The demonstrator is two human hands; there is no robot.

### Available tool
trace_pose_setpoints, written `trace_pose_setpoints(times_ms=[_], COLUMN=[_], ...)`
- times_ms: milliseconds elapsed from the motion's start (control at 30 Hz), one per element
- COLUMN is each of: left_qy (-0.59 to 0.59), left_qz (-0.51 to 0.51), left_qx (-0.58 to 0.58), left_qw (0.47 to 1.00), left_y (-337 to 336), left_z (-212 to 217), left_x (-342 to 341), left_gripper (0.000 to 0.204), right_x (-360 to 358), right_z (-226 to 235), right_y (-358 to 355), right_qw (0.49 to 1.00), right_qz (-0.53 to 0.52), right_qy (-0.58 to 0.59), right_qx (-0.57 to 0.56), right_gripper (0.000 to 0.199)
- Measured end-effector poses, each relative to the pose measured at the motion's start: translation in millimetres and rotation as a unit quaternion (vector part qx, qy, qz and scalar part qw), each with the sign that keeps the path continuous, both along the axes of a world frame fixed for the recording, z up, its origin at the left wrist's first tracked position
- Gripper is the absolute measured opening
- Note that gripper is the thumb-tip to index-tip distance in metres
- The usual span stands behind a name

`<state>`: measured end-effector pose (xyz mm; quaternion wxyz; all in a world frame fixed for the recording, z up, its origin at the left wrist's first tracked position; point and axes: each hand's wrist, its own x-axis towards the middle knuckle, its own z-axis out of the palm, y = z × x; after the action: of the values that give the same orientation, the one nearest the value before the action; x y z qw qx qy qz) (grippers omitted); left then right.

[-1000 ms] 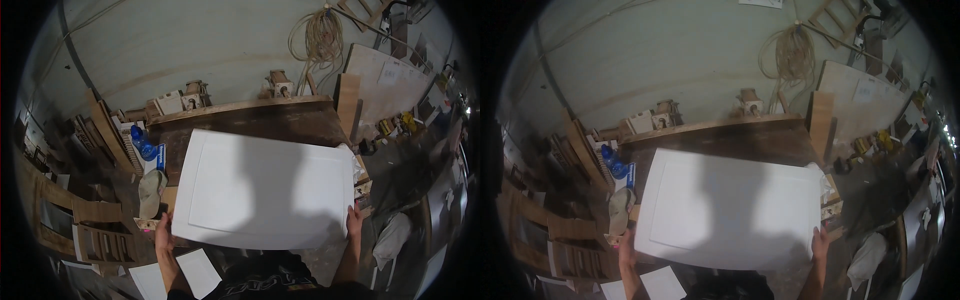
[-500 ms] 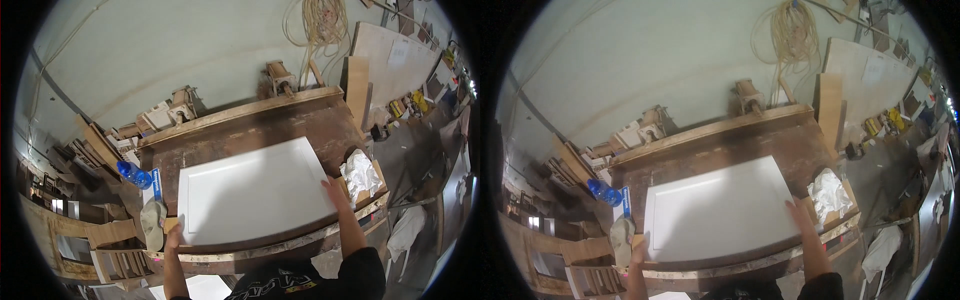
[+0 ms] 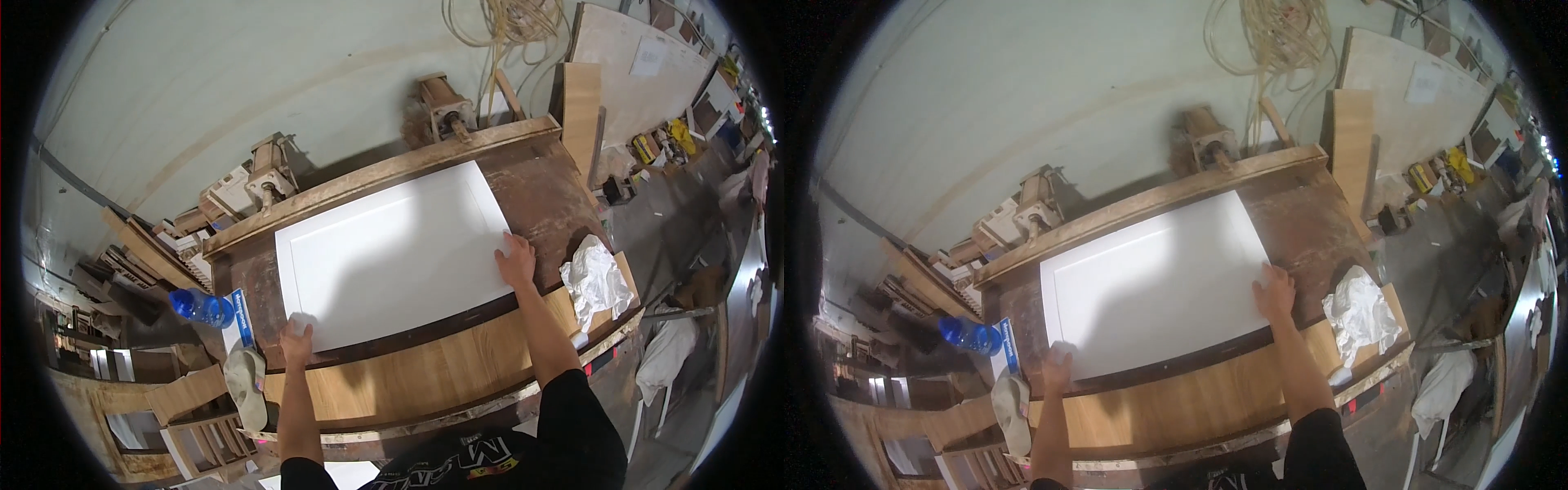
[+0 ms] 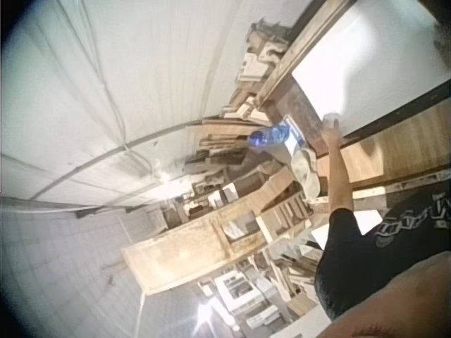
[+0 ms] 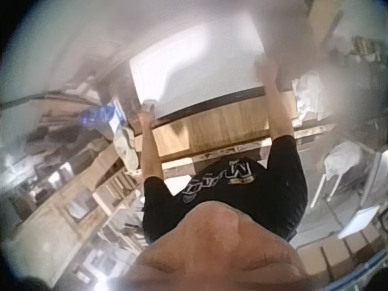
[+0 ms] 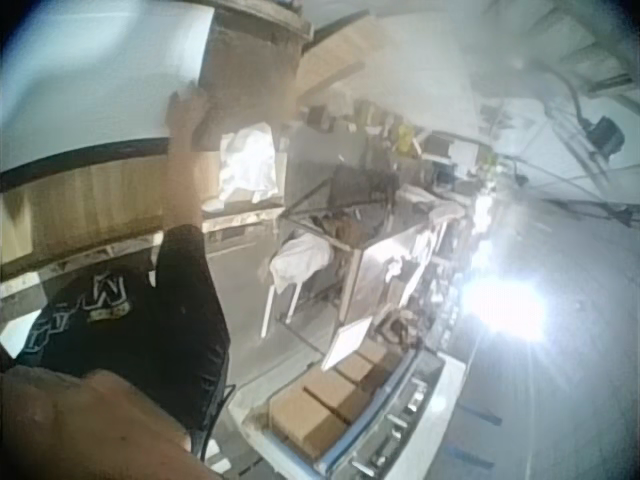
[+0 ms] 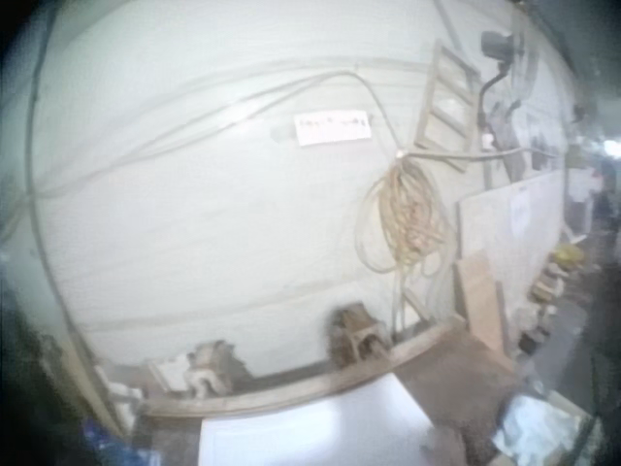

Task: The person trims the edges of white cabinet panels and a board using a hand blade, placing each panel onto the workbench before trimming and stacking the finished panels on the floor.

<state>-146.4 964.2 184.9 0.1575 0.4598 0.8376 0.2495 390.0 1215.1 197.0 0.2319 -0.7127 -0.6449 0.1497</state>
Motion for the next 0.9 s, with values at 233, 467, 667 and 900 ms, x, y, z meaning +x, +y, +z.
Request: trace_pose_setpoints(times_ms=[233, 467, 667, 900], left_qy=[0.129, 0.114, 0.157, 0.22], left_qz=[0.092, 0.067, 0.101, 0.154], left_qx=[-0.016, -0.021, -0.021, 0.055], left_qw=[0.987, 0.991, 0.982, 0.962], left_y=[-43, 2, 63, 60], left_z=[-28, -3, -6, 0], left_x=[24, 1, 13, 32], left_gripper=[0.054, 0.06, 0.059, 0.043], right_x=[34, 47, 6, -18], right_z=[-8, 9, -19, -23], right_y=[-53, -1, 37, 27], right_qw=[0.998, 0.995, 0.999, 0.991], right_qz=[0.057, 0.093, 0.02, -0.018], right_qy=[-0.009, 0.013, 0.004, -0.032], right_qx=[0.009, -0.04, 0.048, 0.126], right_gripper=[0.051, 0.06, 0.055, 0.045])
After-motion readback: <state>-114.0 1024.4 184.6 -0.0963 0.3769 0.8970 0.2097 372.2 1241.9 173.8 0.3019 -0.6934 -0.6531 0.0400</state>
